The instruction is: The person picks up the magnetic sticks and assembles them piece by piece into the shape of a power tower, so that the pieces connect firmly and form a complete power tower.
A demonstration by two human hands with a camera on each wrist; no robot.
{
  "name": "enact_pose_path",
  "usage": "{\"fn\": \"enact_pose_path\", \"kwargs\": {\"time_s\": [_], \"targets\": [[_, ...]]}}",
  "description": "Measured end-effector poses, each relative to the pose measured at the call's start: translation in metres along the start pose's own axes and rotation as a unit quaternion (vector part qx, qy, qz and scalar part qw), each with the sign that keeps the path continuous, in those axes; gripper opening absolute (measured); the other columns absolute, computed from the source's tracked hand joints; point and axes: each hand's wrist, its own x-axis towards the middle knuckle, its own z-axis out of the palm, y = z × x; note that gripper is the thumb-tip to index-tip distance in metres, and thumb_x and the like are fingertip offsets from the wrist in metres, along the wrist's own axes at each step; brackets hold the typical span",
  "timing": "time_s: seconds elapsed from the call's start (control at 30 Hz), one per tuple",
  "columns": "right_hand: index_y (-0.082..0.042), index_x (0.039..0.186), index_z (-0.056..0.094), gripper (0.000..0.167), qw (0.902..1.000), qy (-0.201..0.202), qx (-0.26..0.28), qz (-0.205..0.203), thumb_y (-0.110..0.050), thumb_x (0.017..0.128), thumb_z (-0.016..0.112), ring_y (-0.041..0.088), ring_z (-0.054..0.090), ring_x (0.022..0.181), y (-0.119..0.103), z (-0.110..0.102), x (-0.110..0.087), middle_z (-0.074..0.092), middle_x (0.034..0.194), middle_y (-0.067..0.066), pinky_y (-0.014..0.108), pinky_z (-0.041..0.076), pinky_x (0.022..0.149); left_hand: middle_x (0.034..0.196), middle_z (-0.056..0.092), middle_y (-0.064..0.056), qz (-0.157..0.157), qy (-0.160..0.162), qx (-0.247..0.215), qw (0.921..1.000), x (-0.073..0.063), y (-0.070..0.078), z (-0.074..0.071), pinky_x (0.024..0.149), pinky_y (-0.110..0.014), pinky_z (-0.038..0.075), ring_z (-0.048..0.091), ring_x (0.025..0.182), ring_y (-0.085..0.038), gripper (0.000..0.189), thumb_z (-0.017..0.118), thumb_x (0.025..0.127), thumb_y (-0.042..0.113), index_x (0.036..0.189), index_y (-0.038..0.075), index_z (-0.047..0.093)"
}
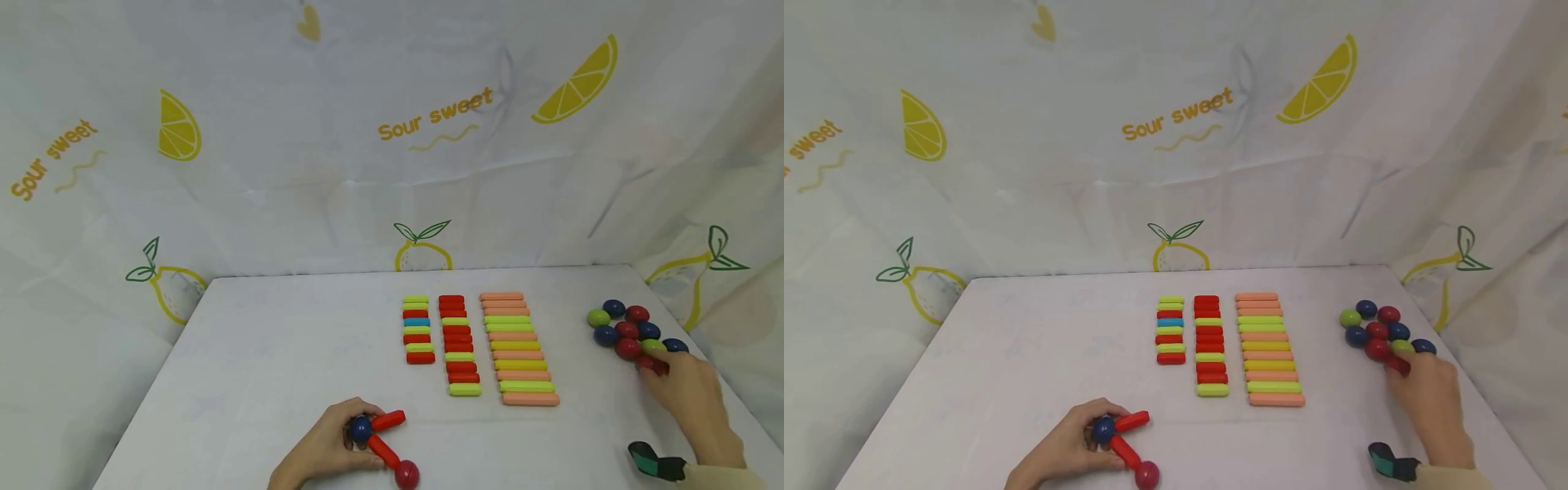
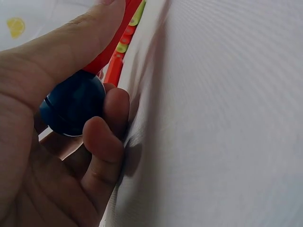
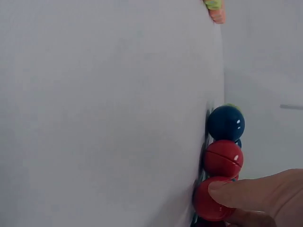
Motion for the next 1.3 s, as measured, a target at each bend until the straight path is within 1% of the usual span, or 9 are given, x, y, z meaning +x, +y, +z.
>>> {"fn": "enact_pose_path", "kwargs": {"time_s": [0.23, 0.37, 0.53, 0.63, 0.73, 0.83, 0.97, 1.17, 1.3], "targets": [[0.023, 0.115, 0.060, 0.051, 0.9988, -0.032, -0.014, 0.034, -0.008, 0.079, 0.080, 0.057, 0.056, 0.094, 0.000, 0.005, -0.004, 0.060, 0.108, 0.045, 0.066, 0.050, 0.084, 0.114, 0.069, 0.001, 0.001, -0.004, -0.005, 1.0000, 0.000, 0.001, 0.001, 0.062, -0.017, 0.049, 0.055, 0.086, 0.002, 0.052, 0.089, 0.078, 0.033, 0.124, 0.022, 0.067], [0.021, 0.113, 0.062, 0.052, 0.9998, -0.006, 0.013, 0.012, -0.013, 0.079, 0.083, 0.048, 0.060, 0.082, -0.010, 0.001, -0.013, 0.064, 0.098, 0.041, 0.056, 0.055, 0.069, 0.112, 0.069, 0.001, -0.001, -0.006, -0.007, 1.0000, 0.000, 0.002, 0.001, 0.063, -0.017, 0.049, 0.055, 0.086, 0.001, 0.052, 0.089, 0.078, 0.032, 0.124, 0.021, 0.067], [0.016, 0.118, 0.066, 0.056, 0.9948, 0.032, 0.092, -0.030, -0.022, 0.083, 0.085, 0.036, 0.067, 0.075, -0.054, -0.007, -0.032, 0.067, 0.099, 0.035, 0.023, 0.050, 0.054, 0.114, 0.069, 0.005, -0.011, -0.006, 0.000, 0.9999, -0.001, 0.006, 0.003, 0.080, -0.018, 0.051, 0.056, 0.095, -0.001, 0.051, 0.089, 0.078, 0.032, 0.122, 0.024, 0.066], [0.009, 0.122, 0.068, 0.052, 0.9867, 0.002, 0.150, -0.062, -0.025, 0.086, 0.084, 0.029, 0.071, 0.078, -0.091, -0.009, -0.048, 0.072, 0.105, 0.029, 0.015, 0.051, 0.057, 0.114, 0.069, 0.008, -0.018, -0.005, 0.005, 0.9998, 0.000, 0.010, 0.004, 0.090, -0.019, 0.050, 0.057, 0.098, -0.001, 0.050, 0.089, 0.078, 0.034, 0.121, 0.026, 0.066], [0.004, 0.126, 0.069, 0.050, 0.9707, -0.067, 0.215, -0.086, -0.024, 0.087, 0.082, 0.021, 0.074, 0.082, -0.130, -0.004, -0.065, 0.075, 0.110, 0.023, 0.017, 0.058, 0.066, 0.113, 0.068, 0.011, -0.022, -0.005, 0.011, 0.9997, 0.001, 0.013, 0.007, 0.091, -0.020, 0.050, 0.057, 0.097, -0.001, 0.050, 0.089, 0.077, 0.037, 0.120, 0.028, 0.065], [0.001, 0.127, 0.070, 0.048, 0.9442, -0.154, 0.276, -0.093, -0.025, 0.087, 0.081, 0.014, 0.074, 0.086, -0.165, 0.006, -0.080, 0.077, 0.111, 0.016, 0.022, 0.061, 0.072, 0.110, 0.068, 0.013, -0.022, -0.003, 0.017, 0.9996, 0.001, 0.015, 0.009, 0.090, -0.020, 0.050, 0.056, 0.095, 0.000, 0.050, 0.089, 0.077, 0.039, 0.120, 0.029, 0.064], [0.002, 0.124, 0.071, 0.048, 0.9094, -0.230, 0.322, -0.126, -0.027, 0.087, 0.082, 0.010, 0.072, 0.084, -0.199, 0.026, -0.094, 0.078, 0.107, 0.009, 0.021, 0.061, 0.073, 0.104, 0.067, 0.013, -0.022, -0.002, 0.014, 0.9997, 0.002, 0.016, 0.012, 0.087, -0.019, 0.050, 0.056, 0.091, 0.000, 0.051, 0.090, 0.076, 0.037, 0.119, 0.028, 0.064], [0.006, 0.124, 0.070, 0.047, 0.8676, -0.287, 0.351, -0.203, -0.027, 0.091, 0.077, 0.008, 0.072, 0.083, -0.225, 0.055, -0.103, 0.079, 0.105, 0.010, 0.020, 0.061, 0.074, 0.101, 0.067, 0.011, -0.022, -0.002, -0.003, 0.9998, 0.002, 0.016, 0.015, 0.086, -0.017, 0.051, 0.058, 0.089, 0.001, 0.051, 0.090, 0.076, 0.034, 0.118, 0.026, 0.063], [0.006, 0.126, 0.069, 0.045, 0.8506, -0.308, 0.365, -0.220, -0.024, 0.093, 0.076, 0.013, 0.074, 0.086, -0.234, 0.065, -0.105, 0.078, 0.108, 0.012, 0.024, 0.062, 0.076, 0.100, 0.068, 0.011, -0.010, -0.002, -0.001, 0.9999, 0.001, 0.016, 0.016, 0.086, -0.018, 0.050, 0.058, 0.088, 0.001, 0.051, 0.090, 0.076, 0.035, 0.118, 0.026, 0.062]]}}
